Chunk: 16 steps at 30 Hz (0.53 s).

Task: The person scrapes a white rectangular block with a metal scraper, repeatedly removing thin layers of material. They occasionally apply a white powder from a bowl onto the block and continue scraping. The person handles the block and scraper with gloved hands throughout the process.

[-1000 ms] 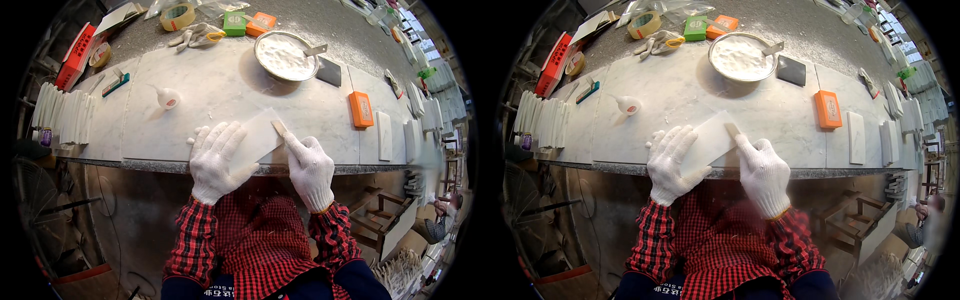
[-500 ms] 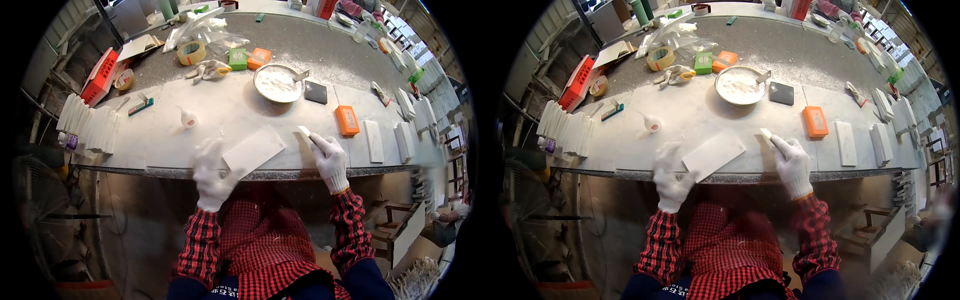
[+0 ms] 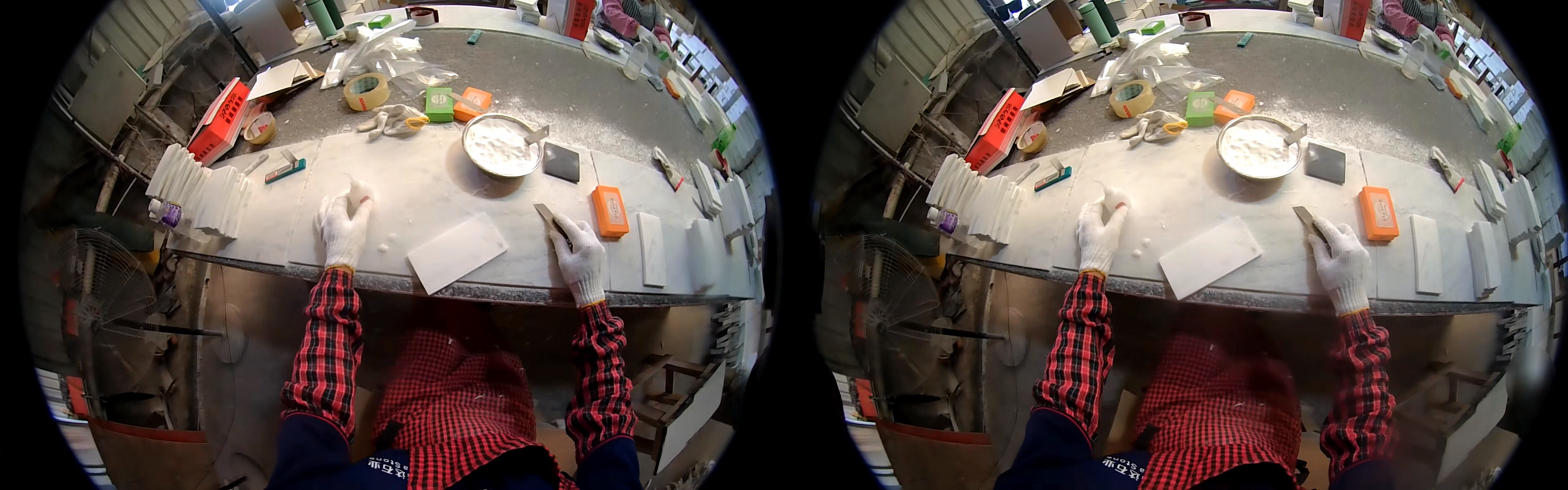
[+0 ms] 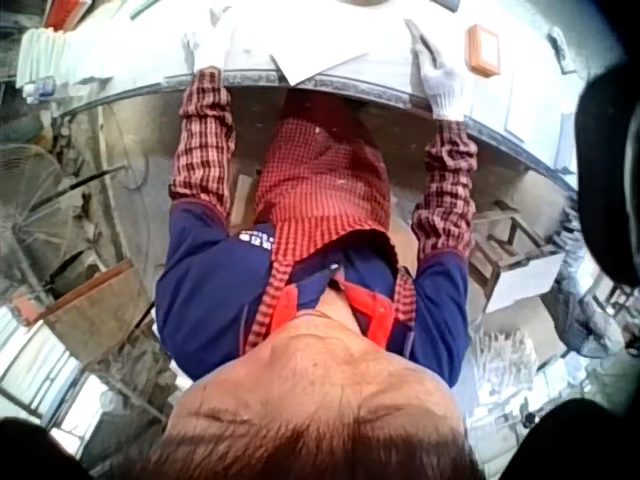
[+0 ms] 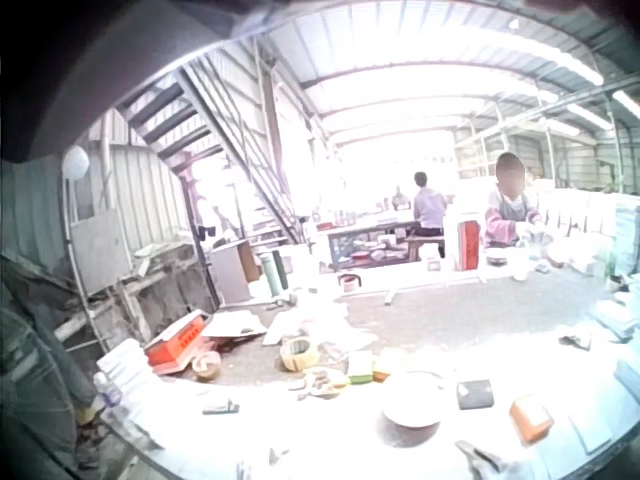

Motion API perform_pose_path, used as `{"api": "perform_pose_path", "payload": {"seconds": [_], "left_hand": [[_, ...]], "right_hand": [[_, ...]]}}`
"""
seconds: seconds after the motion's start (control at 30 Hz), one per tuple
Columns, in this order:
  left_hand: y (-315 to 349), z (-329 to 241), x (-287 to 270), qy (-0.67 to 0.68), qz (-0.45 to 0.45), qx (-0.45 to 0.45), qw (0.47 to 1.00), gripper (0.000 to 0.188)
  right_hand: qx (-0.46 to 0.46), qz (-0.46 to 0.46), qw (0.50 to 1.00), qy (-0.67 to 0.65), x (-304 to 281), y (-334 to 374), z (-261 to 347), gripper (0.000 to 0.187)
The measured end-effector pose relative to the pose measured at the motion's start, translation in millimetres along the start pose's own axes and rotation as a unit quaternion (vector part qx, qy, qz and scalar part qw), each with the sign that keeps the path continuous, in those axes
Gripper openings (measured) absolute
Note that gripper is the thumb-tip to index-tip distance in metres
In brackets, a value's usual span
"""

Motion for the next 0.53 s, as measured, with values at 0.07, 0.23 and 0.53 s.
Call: {"api": "perform_pose_path", "payload": {"seconds": [0.07, 0.23, 0.53], "left_hand": [[-3.5, 1.5, 2.4, 0.056, 0.018, -0.015, 0.998, 0.048], [16.9, -34.9, -21.5, 0.33, 0.121, -0.025, 0.936, 0.031], [103.1, -91.2, -65.7, 0.447, 0.42, -0.102, 0.783, 0.056]], "right_hand": [[0.0, -0.002, 1.0, -0.003, 0.0, 0.3, -0.4, 0.031], [-0.001, -0.008, 1.0, -0.001, -3.0, -0.1, 1.6, 0.029], [0.054, 0.029, 0.998, -0.012, -8.2, -4.1, 7.1, 0.03]]}}
Point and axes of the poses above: each hand's wrist, its own y-axis away from the middle knuckle, its own x-axis out of the palm, z = x × y, the point moved 2 cm from there along -y, towards the middle knuckle, and after that the axes turned 11 degrees about -y, right-handed, at the moved point
